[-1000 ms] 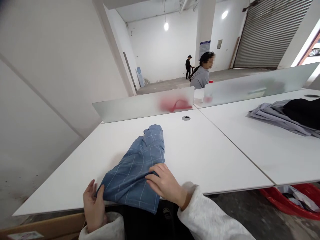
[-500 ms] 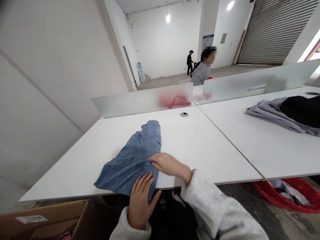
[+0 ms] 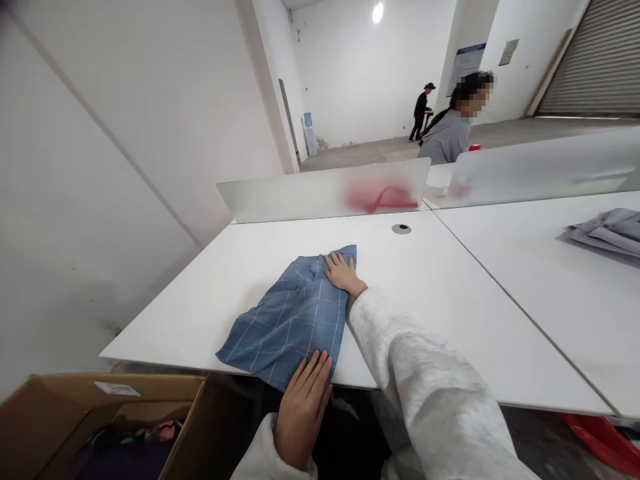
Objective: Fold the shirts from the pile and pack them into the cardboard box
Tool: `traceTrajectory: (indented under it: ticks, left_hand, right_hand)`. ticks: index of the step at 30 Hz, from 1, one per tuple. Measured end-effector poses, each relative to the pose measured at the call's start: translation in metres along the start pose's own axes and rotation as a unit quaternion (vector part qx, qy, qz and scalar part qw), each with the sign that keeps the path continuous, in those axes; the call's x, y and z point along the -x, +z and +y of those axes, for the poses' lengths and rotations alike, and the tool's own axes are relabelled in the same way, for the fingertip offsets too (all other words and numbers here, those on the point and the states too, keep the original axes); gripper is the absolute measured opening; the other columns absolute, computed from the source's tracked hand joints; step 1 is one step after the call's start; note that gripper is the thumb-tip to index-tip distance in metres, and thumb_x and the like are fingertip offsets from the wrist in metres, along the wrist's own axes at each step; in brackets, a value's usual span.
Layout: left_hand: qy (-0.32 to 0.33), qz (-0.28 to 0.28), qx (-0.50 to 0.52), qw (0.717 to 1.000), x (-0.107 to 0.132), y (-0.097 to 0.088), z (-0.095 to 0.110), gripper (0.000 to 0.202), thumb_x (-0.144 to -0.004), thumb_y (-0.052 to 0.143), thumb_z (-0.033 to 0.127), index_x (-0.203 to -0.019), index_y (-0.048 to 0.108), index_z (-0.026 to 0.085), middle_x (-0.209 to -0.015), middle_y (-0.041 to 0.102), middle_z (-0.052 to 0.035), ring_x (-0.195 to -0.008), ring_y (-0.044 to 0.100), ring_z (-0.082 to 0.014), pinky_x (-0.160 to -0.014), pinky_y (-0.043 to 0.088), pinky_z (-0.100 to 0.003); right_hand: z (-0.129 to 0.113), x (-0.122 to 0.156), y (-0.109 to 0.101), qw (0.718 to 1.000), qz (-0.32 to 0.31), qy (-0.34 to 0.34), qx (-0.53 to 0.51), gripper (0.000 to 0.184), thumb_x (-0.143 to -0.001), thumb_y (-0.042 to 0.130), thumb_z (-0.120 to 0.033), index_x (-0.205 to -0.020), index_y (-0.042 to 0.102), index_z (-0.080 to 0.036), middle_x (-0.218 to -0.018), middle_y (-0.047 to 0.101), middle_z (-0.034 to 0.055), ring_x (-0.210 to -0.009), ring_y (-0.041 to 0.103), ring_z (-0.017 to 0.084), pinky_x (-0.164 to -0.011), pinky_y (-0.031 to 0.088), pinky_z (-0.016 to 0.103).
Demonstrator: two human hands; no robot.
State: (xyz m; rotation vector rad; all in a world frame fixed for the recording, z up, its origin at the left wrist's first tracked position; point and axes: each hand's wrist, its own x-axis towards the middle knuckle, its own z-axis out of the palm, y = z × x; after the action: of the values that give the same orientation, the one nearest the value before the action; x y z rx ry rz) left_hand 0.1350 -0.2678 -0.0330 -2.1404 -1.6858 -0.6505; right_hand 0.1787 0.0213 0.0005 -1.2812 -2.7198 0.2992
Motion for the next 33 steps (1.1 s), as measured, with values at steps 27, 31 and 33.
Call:
traceTrajectory:
  ticks: [27,31,33]
  left_hand:
    - [-0.163,-0.045,0.029,0.985,-0.109,0.002,-0.174,0.033,-0.094,0.031,0.042,-0.079,0.052,0.023,-0.082,0.059,-0.0071,-0.078,0.056,-0.0214,-0.079,0.045,-0.038]
    - [-0.175,-0.064,0.054,0.981,-0.113,0.008,-0.179,0.037,-0.094,0.027,0.043,-0.079,0.054,0.023,-0.079,0.058,-0.0066,-0.077,0.055,-0.0211,-0.075,0.046,-0.035]
    - [-0.173,-0.094,0.048,0.979,-0.114,0.01,-0.18,0.038,-0.095,0.025,0.041,-0.083,0.057,0.023,-0.079,0.059,-0.0071,-0.079,0.056,-0.0214,-0.076,0.046,-0.035]
  right_hand:
    - [0.017,0.011,-0.004,0.973,0.138,-0.158,-0.096,0.046,-0.098,0.031,-0.043,-0.072,0.059,-0.017,-0.078,0.061,0.004,-0.076,0.055,0.014,-0.072,0.038,0.024]
    - [0.015,0.011,-0.003,0.989,0.11,-0.071,-0.064,0.046,-0.097,0.031,-0.047,-0.08,0.064,-0.019,-0.079,0.067,0.0047,-0.074,0.06,0.016,-0.064,0.037,0.025]
    - [0.014,0.011,-0.002,0.993,0.099,-0.05,-0.047,0.046,-0.096,0.032,-0.048,-0.082,0.066,-0.019,-0.079,0.068,0.0059,-0.074,0.062,0.018,-0.063,0.036,0.025]
